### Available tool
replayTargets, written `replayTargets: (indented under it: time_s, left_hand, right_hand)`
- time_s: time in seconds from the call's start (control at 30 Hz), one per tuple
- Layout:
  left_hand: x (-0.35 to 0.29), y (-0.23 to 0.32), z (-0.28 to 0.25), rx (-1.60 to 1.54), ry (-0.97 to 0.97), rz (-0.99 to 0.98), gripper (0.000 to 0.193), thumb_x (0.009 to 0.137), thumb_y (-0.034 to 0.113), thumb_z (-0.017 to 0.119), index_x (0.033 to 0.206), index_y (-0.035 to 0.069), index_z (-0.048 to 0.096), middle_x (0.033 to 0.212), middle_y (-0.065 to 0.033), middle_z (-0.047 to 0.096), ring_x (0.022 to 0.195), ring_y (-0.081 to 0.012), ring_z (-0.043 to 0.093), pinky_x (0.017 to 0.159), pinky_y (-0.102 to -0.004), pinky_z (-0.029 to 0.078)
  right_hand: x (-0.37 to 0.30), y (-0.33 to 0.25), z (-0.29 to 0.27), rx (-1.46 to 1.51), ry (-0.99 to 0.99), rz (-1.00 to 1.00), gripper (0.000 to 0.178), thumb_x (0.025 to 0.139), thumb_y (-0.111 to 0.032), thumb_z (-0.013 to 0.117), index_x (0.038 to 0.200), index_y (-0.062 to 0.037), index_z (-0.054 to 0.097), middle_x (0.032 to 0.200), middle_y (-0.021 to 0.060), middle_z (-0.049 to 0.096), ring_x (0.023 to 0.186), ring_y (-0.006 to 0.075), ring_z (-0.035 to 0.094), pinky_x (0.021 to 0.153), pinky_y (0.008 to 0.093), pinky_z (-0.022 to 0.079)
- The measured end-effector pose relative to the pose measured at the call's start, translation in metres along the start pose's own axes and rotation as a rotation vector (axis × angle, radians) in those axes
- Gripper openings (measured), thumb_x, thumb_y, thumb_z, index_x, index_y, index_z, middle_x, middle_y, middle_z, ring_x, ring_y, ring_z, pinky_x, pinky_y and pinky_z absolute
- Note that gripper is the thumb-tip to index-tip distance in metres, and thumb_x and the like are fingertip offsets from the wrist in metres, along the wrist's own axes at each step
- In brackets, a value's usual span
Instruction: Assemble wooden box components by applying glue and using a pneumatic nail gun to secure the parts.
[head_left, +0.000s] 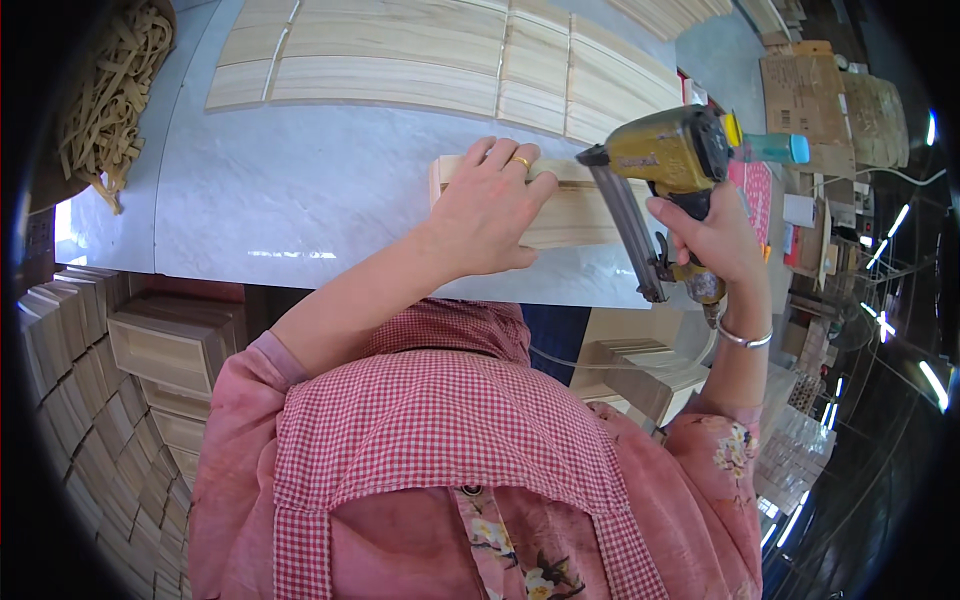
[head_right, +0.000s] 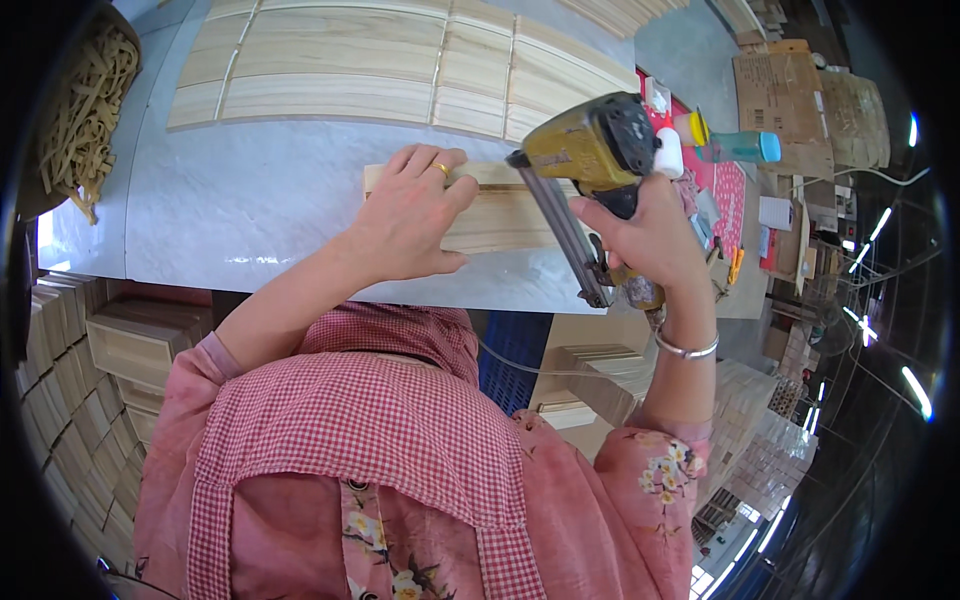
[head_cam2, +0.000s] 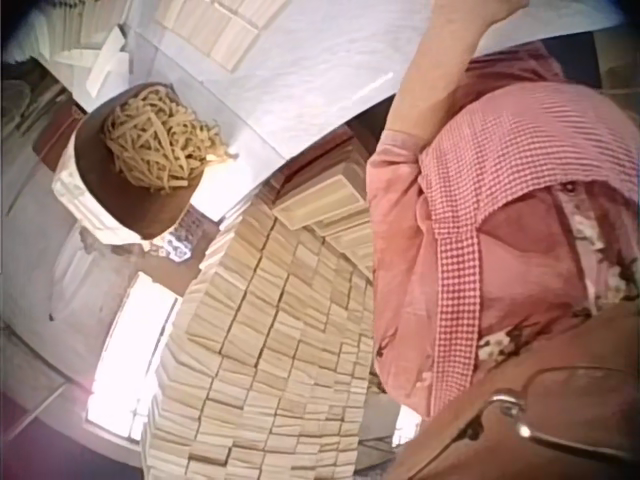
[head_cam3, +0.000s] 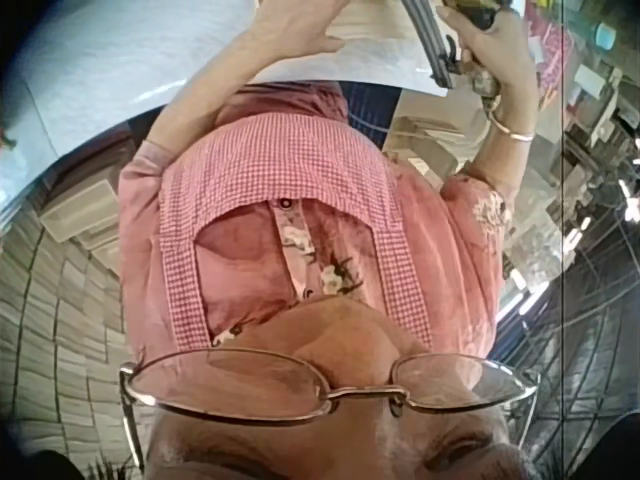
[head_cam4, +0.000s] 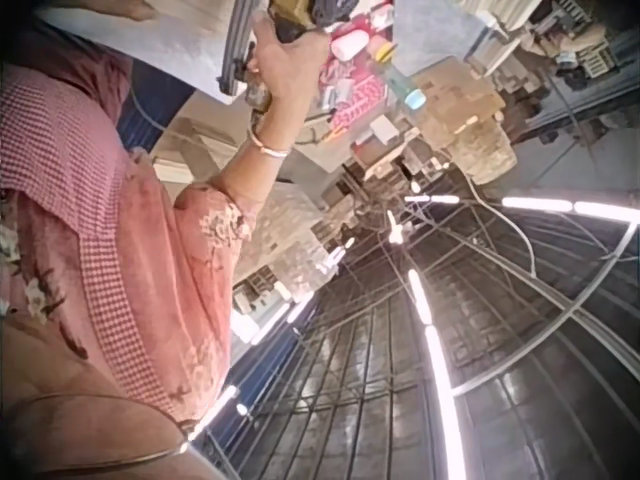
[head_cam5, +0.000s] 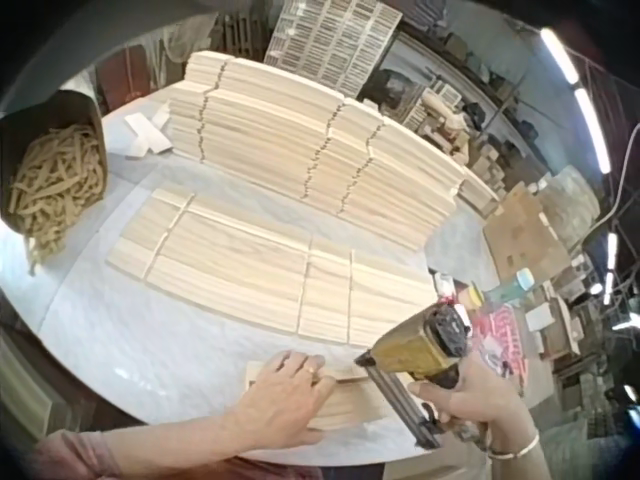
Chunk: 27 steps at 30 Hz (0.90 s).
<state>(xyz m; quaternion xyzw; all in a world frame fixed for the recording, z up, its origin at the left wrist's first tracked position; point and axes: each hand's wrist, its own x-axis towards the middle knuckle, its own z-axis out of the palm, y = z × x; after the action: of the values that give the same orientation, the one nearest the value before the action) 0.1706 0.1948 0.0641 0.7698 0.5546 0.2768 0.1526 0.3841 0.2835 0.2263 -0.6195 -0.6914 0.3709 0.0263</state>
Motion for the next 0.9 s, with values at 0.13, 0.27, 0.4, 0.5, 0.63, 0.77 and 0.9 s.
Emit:
replayTargets:
  time_s: [0.13, 0.27, 0.4, 0.5, 0.63, 0.77, 0.9]
  left_hand:
    - [-0.009, -0.002, -0.007, -0.011, -0.008, 0.027, 0.066, 0.061, 0.034, 0.086, 0.114, 0.006, 0.059, 0.13, -0.0191, 0.055, 0.12, -0.0352, 0.049, 0.111, -0.0465, 0.034]
    - [-0.024, -0.011, -0.033, -0.177, 0.008, -0.112, 0.075, 0.066, 0.035, 0.085, 0.129, 0.006, 0.057, 0.131, -0.0191, 0.057, 0.118, -0.0351, 0.053, 0.107, -0.0446, 0.04]
    - [-0.067, -0.049, -0.096, -1.202, -0.031, -0.548, 0.061, 0.087, 0.032, 0.075, 0.139, 0.006, 0.058, 0.126, -0.0163, 0.066, 0.109, -0.0255, 0.063, 0.097, -0.0339, 0.047]
    - [-0.125, -0.079, -0.124, -1.427, 0.185, -0.936, 0.053, 0.095, 0.026, 0.067, 0.14, 0.0, 0.057, 0.126, -0.0129, 0.067, 0.103, -0.0189, 0.065, 0.092, -0.0287, 0.05]
    - [-0.18, -0.108, -0.11, -0.893, 0.47, -0.867, 0.043, 0.099, 0.023, 0.062, 0.134, -0.001, 0.06, 0.119, -0.0118, 0.068, 0.102, -0.0179, 0.063, 0.092, -0.0296, 0.05]
    - [-0.184, -0.093, -0.092, -0.599, 0.699, -0.951, 0.05, 0.094, 0.028, 0.068, 0.131, -0.004, 0.06, 0.117, -0.017, 0.067, 0.103, -0.0229, 0.064, 0.091, -0.0321, 0.052]
    - [-0.168, -0.071, -0.092, -0.523, 0.452, -0.932, 0.052, 0.086, 0.024, 0.071, 0.127, -0.005, 0.061, 0.121, -0.0232, 0.063, 0.107, -0.0304, 0.064, 0.091, -0.0369, 0.053]
  right_hand:
    - [-0.012, 0.015, -0.001, 0.054, 0.233, 0.024, 0.03, 0.086, -0.019, 0.075, 0.101, 0.0051, 0.064, 0.063, 0.0045, 0.059, 0.043, 0.0111, 0.05, 0.042, 0.0242, 0.04]
    - [-0.02, 0.091, -0.011, 0.024, 0.441, -0.055, 0.032, 0.087, -0.017, 0.07, 0.11, 0.0044, 0.061, 0.076, 0.0095, 0.063, 0.054, 0.014, 0.059, 0.053, 0.0283, 0.047]
    - [-0.017, 0.211, -0.009, -0.42, 0.641, -0.12, 0.042, 0.086, -0.012, 0.064, 0.125, 0.0036, 0.058, 0.094, 0.0217, 0.068, 0.078, 0.0349, 0.067, 0.072, 0.0404, 0.053]
    - [-0.013, 0.28, -0.005, -0.448, 0.597, 0.062, 0.05, 0.085, -0.01, 0.065, 0.132, 0.0045, 0.056, 0.108, 0.0264, 0.069, 0.096, 0.0424, 0.067, 0.083, 0.0447, 0.054]
    - [0.0, 0.348, 0.013, -0.57, 0.76, 0.083, 0.048, 0.086, -0.014, 0.067, 0.129, 0.0042, 0.058, 0.113, 0.0267, 0.068, 0.101, 0.0446, 0.067, 0.088, 0.0471, 0.053]
    - [-0.007, 0.344, 0.019, -0.595, 0.763, 0.272, 0.05, 0.087, -0.016, 0.067, 0.13, 0.007, 0.057, 0.115, 0.028, 0.068, 0.101, 0.0454, 0.067, 0.09, 0.0473, 0.054]
    - [0.003, 0.379, 0.011, -0.517, 0.872, 0.163, 0.049, 0.089, -0.023, 0.067, 0.126, 0.0077, 0.059, 0.113, 0.0288, 0.068, 0.101, 0.0458, 0.067, 0.09, 0.0474, 0.054]
